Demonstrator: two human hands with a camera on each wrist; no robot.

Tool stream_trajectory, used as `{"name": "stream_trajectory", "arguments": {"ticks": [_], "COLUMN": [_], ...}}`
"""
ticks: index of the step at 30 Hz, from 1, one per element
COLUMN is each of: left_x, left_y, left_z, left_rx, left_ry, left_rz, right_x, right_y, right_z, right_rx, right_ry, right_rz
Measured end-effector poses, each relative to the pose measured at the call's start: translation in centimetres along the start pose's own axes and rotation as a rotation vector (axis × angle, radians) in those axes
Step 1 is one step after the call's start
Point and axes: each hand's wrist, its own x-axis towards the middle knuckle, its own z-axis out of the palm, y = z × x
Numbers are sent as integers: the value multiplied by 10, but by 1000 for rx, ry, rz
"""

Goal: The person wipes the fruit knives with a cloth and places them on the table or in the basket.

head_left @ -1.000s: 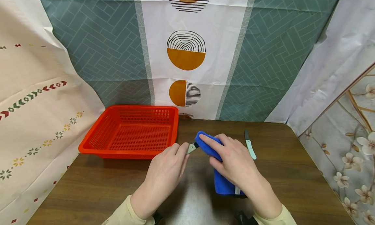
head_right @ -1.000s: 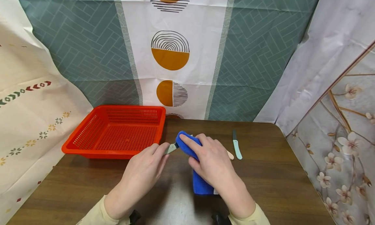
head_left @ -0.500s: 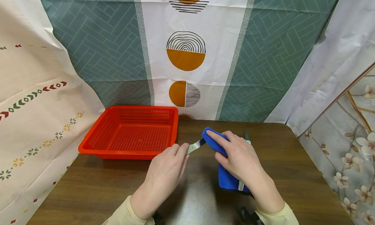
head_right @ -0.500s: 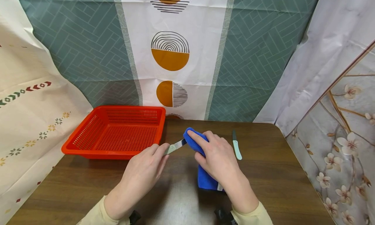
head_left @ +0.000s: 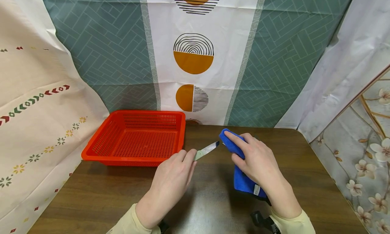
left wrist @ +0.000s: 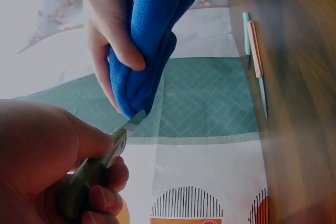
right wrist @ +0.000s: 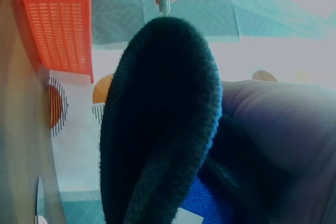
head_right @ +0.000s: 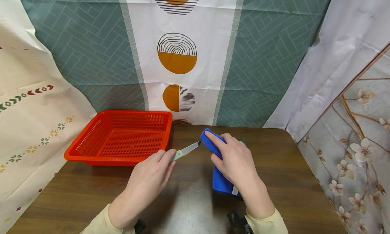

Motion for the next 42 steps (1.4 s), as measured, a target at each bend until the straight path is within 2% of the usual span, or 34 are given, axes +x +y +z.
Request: {"name": "stream_trajectory", "arguments": {"ticks": [6, 13, 23, 30, 37, 42], "left_x": [-1, 1, 1, 2, 0, 0], "left_y": [-1, -2, -2, -4, -5, -4], "left_z": [2, 4, 5, 6, 7, 7], "left_rx": [7, 12, 13, 16, 40, 23], "left_ry": [24, 15, 40, 34, 1, 10], "left_rz": [-1, -3, -12, -27, -26, -36], "right_x": [-2, -4, -6, -7, -6, -6], "right_y": [2, 1, -3, -5, -6, -8], "right_z": [-5, -11, -17, -17, -16, -16], "right_rx": [10, 12, 17, 19, 18, 21], "right_ry": [19, 46, 71, 85, 94, 87], "right_rz": [2, -12, -27, -39, -58, -62]}}
